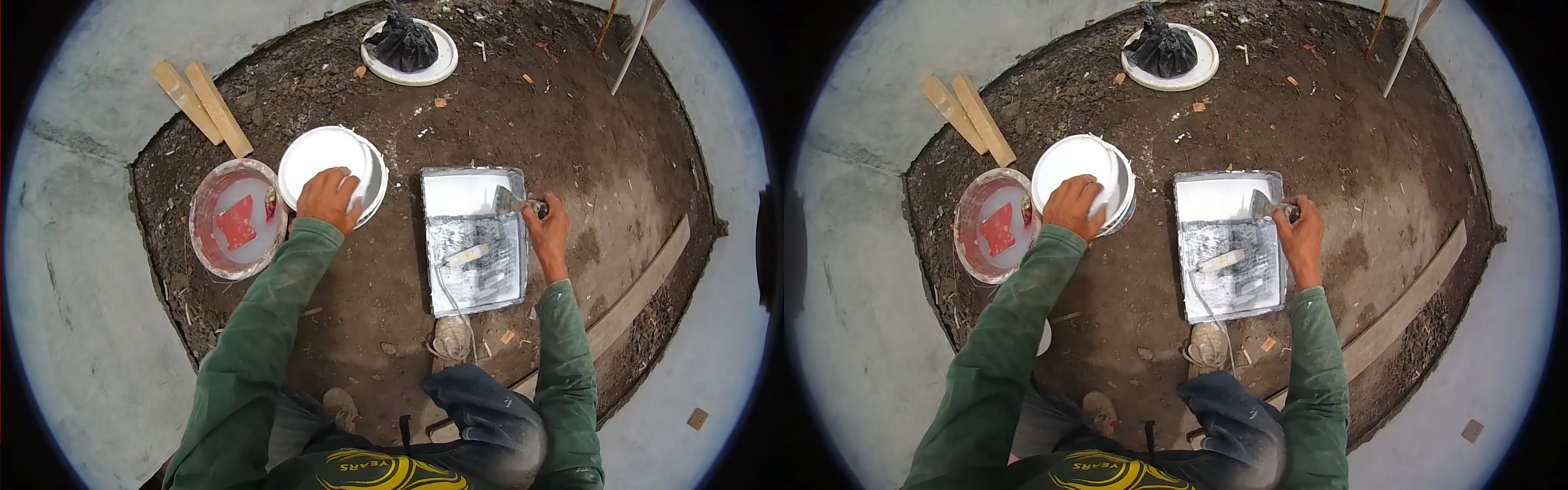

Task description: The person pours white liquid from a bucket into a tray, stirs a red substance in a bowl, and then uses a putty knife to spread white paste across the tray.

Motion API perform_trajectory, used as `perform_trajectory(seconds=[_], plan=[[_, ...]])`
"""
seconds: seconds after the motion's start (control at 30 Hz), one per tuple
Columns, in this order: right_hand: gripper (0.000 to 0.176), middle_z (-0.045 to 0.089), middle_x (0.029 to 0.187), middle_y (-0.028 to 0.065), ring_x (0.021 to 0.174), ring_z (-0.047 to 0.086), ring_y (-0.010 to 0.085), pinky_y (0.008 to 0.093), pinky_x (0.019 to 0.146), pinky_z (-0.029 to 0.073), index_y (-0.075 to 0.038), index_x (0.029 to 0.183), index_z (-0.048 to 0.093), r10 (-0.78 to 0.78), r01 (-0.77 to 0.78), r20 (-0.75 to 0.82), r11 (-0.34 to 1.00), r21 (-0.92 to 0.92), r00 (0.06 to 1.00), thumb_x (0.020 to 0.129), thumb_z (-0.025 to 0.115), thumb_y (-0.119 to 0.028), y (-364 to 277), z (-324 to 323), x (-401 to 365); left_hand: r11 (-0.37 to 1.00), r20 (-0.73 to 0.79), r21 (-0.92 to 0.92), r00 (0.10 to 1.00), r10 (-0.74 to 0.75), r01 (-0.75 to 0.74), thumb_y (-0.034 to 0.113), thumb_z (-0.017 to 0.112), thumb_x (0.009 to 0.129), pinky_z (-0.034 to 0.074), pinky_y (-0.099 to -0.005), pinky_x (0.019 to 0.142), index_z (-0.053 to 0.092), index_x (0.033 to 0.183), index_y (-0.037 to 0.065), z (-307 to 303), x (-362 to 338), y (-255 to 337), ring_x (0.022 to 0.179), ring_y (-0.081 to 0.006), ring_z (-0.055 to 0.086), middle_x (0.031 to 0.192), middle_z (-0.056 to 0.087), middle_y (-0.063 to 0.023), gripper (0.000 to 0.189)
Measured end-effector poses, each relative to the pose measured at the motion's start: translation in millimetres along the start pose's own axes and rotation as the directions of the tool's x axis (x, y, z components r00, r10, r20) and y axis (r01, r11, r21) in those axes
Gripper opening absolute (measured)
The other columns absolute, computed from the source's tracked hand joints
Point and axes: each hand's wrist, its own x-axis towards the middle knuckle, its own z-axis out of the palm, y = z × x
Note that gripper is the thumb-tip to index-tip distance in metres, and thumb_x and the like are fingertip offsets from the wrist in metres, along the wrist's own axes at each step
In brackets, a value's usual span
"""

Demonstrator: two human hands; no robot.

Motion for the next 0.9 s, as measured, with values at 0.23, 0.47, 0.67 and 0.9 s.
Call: perform_trajectory(seconds=[0.23,0.47,0.67,0.9], plan=[[0.027,0.068,0.085,0.0103,0.075,0.066,0.0181,0.0324,0.069,0.053,0.000,0.097,0.066,0.203,-0.205,0.030,0.959,0.197,0.979,0.085,0.075,-0.023,12.1,-1.8,-13.0,0.993,-0.113,0.021,0.987,0.114,-0.112,0.012,0.075,0.075,0.058,-0.0368,0.078,0.065,0.104,0.006,-33.8,9.3,-24.3,0.097,-0.0259,0.068,0.108,0.066,-0.0077,0.031],[0.028,0.070,0.090,0.0076,0.072,0.069,0.0157,0.0266,0.062,0.059,0.000,0.108,0.063,0.565,-0.515,0.173,0.528,0.676,0.807,0.089,0.074,-0.018,38.4,-4.8,-32.1,0.883,-0.436,-0.387,0.791,-0.430,0.268,0.010,0.074,0.083,0.056,-0.0318,0.078,0.069,0.105,0.006,-78.3,19.6,-62.4,0.090,-0.0214,0.069,0.099,0.070,-0.0083,0.024],[0.026,0.071,0.093,0.0079,0.078,0.071,0.0163,0.0267,0.066,0.061,-0.001,0.112,0.063,0.589,-0.564,0.285,0.365,0.741,0.756,0.091,0.072,-0.012,50.9,-5.2,-43.3,0.579,-0.439,-0.750,0.414,-0.797,0.320,0.008,0.069,0.093,0.053,-0.0282,0.084,0.069,0.111,-0.003,-142.4,-29.8,-60.4,0.094,-0.0158,0.066,0.105,0.071,-0.0099,0.021],[0.028,0.070,0.099,0.0082,0.084,0.072,0.0174,0.0266,0.067,0.061,0.000,0.115,0.063,0.593,-0.596,0.329,0.333,0.731,0.735,0.091,0.072,-0.012,55.5,-2.3,-47.6,0.087,0.011,-0.936,0.276,-0.961,0.341,0.013,0.068,0.094,0.049,-0.0230,0.070,0.070,0.108,0.002,-124.1,-166.1,22.7,0.082,-0.0085,0.062,0.096,0.070,-0.0018,0.017]])
